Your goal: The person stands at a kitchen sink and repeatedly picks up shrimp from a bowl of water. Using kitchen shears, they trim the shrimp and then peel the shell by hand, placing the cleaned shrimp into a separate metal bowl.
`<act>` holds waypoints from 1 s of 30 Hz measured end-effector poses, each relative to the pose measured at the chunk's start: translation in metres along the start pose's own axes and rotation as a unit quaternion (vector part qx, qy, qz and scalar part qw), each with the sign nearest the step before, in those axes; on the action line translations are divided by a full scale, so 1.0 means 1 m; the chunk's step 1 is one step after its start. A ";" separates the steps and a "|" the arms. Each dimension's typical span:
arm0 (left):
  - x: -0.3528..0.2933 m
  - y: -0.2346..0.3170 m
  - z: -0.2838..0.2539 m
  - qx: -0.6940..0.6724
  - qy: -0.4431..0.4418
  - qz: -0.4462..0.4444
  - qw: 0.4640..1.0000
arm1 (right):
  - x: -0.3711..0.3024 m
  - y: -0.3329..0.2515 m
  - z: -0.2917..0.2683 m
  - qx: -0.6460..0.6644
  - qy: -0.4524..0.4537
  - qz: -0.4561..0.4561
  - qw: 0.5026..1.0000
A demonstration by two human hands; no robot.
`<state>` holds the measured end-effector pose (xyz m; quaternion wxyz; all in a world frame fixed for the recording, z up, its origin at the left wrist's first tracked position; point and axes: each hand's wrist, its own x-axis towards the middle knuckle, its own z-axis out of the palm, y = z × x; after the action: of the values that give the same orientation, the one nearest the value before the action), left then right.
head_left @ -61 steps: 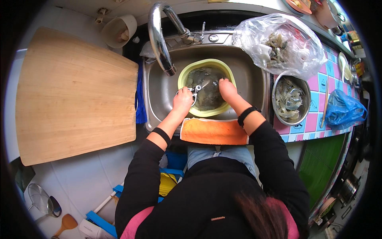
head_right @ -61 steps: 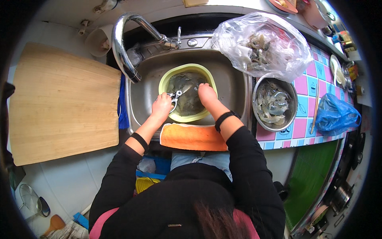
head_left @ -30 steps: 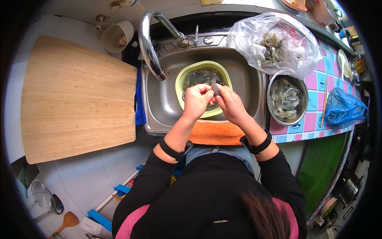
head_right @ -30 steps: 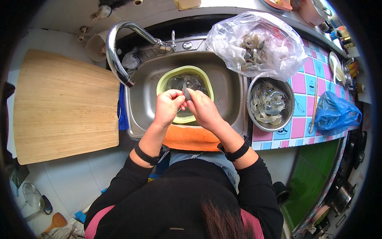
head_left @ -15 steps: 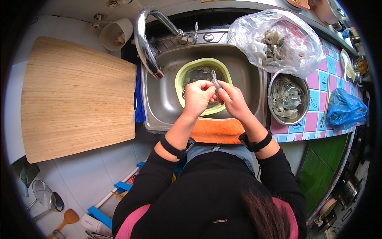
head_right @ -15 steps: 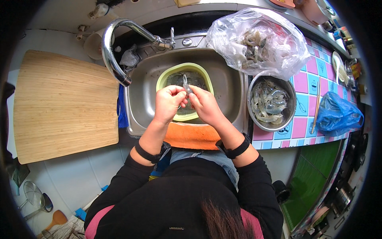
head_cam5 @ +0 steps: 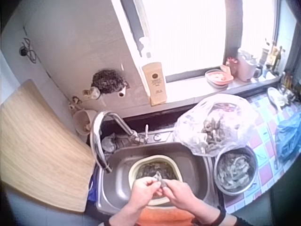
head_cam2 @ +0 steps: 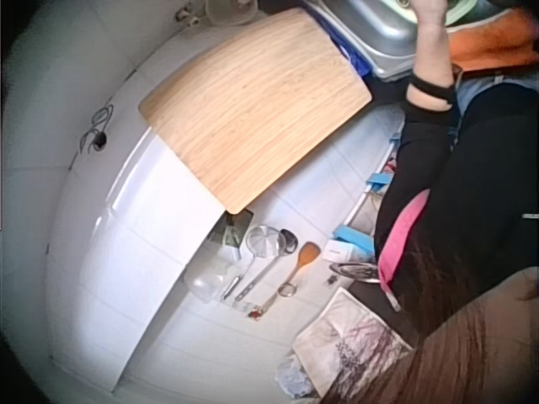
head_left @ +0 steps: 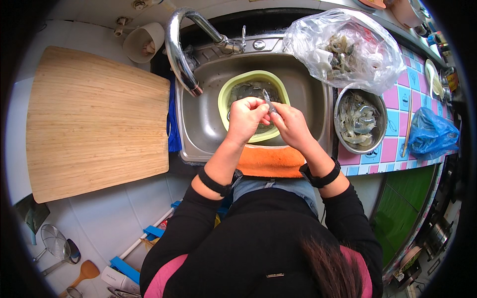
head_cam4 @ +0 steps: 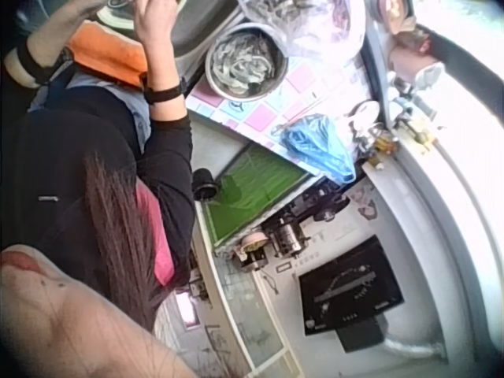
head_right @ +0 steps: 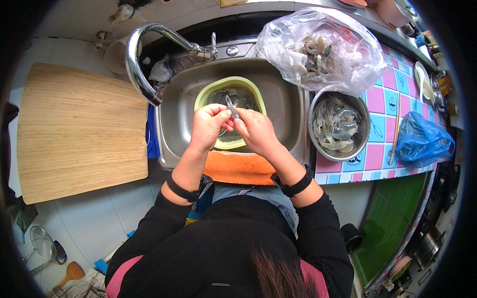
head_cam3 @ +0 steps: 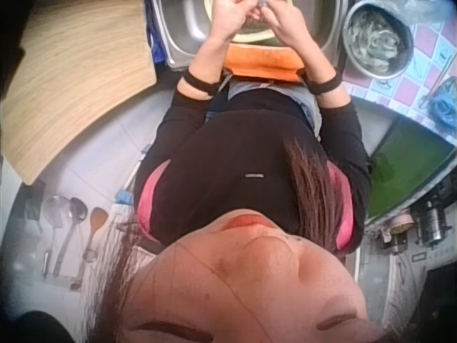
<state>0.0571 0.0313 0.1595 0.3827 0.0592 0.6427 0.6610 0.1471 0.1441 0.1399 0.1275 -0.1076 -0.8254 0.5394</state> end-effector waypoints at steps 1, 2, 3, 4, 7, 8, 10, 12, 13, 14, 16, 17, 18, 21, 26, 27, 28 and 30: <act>0.000 0.001 0.000 0.018 -0.008 0.005 1.000 | 0.000 0.000 0.000 -0.012 -0.001 -0.002 1.000; 0.001 0.001 -0.001 0.035 -0.017 0.010 0.999 | 0.000 0.000 0.000 -0.023 -0.001 -0.003 1.000; 0.001 0.001 -0.001 0.035 -0.017 0.007 0.999 | 0.000 0.000 -0.001 -0.035 -0.001 -0.005 0.999; 0.002 0.001 -0.001 0.036 -0.018 0.004 0.999 | 0.000 0.000 -0.001 -0.043 -0.001 -0.001 0.999; 0.002 0.000 0.000 0.049 -0.010 0.000 0.999 | 0.000 0.000 -0.004 -0.065 -0.015 0.019 0.998; 0.002 0.000 0.000 0.056 -0.006 0.001 0.998 | 0.001 -0.001 -0.005 -0.072 -0.029 0.031 0.997; 0.002 0.000 0.002 0.066 0.012 0.003 0.998 | 0.001 -0.001 -0.005 -0.104 -0.019 0.033 0.994; 0.002 0.002 0.004 0.082 0.033 0.009 0.996 | 0.002 -0.002 -0.003 -0.154 0.030 0.012 0.988; 0.001 0.003 0.006 0.093 0.045 0.014 0.995 | 0.003 -0.001 -0.002 -0.189 0.066 -0.044 0.979; 0.001 0.004 0.007 0.102 0.055 0.021 0.993 | 0.006 0.000 -0.001 -0.224 0.101 -0.100 0.964; 0.000 0.006 0.009 0.105 0.063 0.017 0.992 | 0.010 0.003 0.001 -0.277 0.147 -0.173 0.934; 0.000 0.008 0.010 0.102 0.065 0.018 0.992 | 0.012 0.004 0.002 -0.296 0.158 -0.190 0.923; 0.000 0.009 0.010 0.106 0.068 0.018 0.992 | 0.013 0.006 0.004 -0.315 0.169 -0.205 0.911; -0.001 0.009 0.012 0.113 0.073 0.025 0.991 | 0.010 0.007 0.008 -0.318 0.158 -0.193 0.914; -0.001 0.004 0.007 0.125 0.060 0.044 0.989 | 0.006 0.006 0.009 -0.234 0.112 -0.115 0.959; 0.000 0.003 0.006 0.138 0.053 0.054 0.988 | 0.006 0.006 0.009 -0.211 0.104 -0.099 0.967; 0.001 0.002 0.004 0.150 0.046 0.063 0.986 | 0.006 0.005 0.008 -0.184 0.092 -0.083 0.975; 0.002 0.000 0.000 0.177 0.035 0.086 0.980 | 0.007 0.004 0.006 -0.131 0.068 -0.048 0.988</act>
<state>0.0557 0.0329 0.1590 0.2854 0.1576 0.7552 0.5686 0.1391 0.1427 0.1347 0.1942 -0.1199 -0.8825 0.4113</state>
